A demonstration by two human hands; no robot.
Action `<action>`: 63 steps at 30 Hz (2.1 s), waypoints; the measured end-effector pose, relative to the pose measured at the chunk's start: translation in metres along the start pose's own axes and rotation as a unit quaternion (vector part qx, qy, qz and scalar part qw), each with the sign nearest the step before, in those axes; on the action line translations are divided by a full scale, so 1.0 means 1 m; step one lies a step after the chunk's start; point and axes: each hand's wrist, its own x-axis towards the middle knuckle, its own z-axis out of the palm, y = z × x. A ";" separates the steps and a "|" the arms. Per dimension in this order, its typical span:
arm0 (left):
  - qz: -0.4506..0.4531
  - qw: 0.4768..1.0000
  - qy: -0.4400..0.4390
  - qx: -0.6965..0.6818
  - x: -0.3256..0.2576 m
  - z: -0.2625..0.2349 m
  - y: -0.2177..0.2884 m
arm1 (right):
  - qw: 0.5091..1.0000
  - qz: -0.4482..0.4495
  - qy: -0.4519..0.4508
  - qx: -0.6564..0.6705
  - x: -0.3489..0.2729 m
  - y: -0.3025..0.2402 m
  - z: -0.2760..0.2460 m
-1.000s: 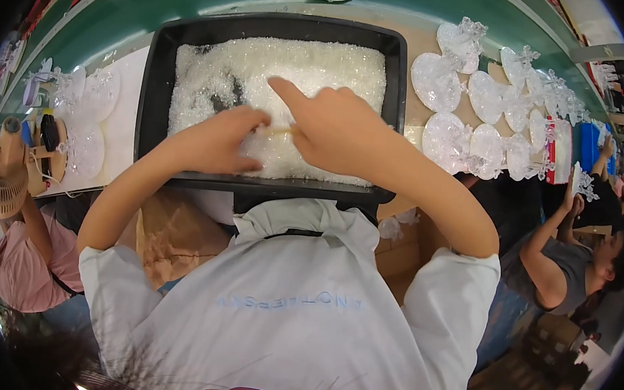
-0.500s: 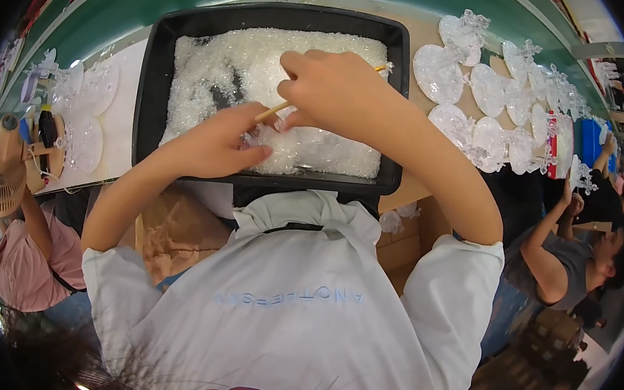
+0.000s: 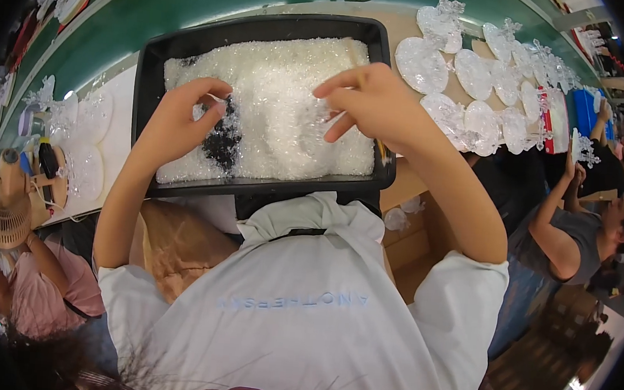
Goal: Applying adhesive to clear plastic components and coating them with small white beads or crystals.
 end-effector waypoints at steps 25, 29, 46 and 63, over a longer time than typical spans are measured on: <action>0.043 0.971 0.074 -0.222 -0.023 -0.008 -0.007 | 0.856 0.014 -0.081 0.510 -0.001 0.043 0.052; -0.037 0.972 0.055 -0.227 -0.025 -0.008 -0.004 | 0.853 0.026 -0.040 0.520 0.004 0.039 0.055; 0.075 0.976 0.080 -0.190 -0.027 -0.013 -0.002 | 0.895 -0.049 -0.074 0.436 0.006 0.045 0.053; 0.011 0.961 0.114 -0.253 -0.019 -0.024 0.013 | 0.971 -0.223 0.060 0.055 -0.014 -0.012 0.036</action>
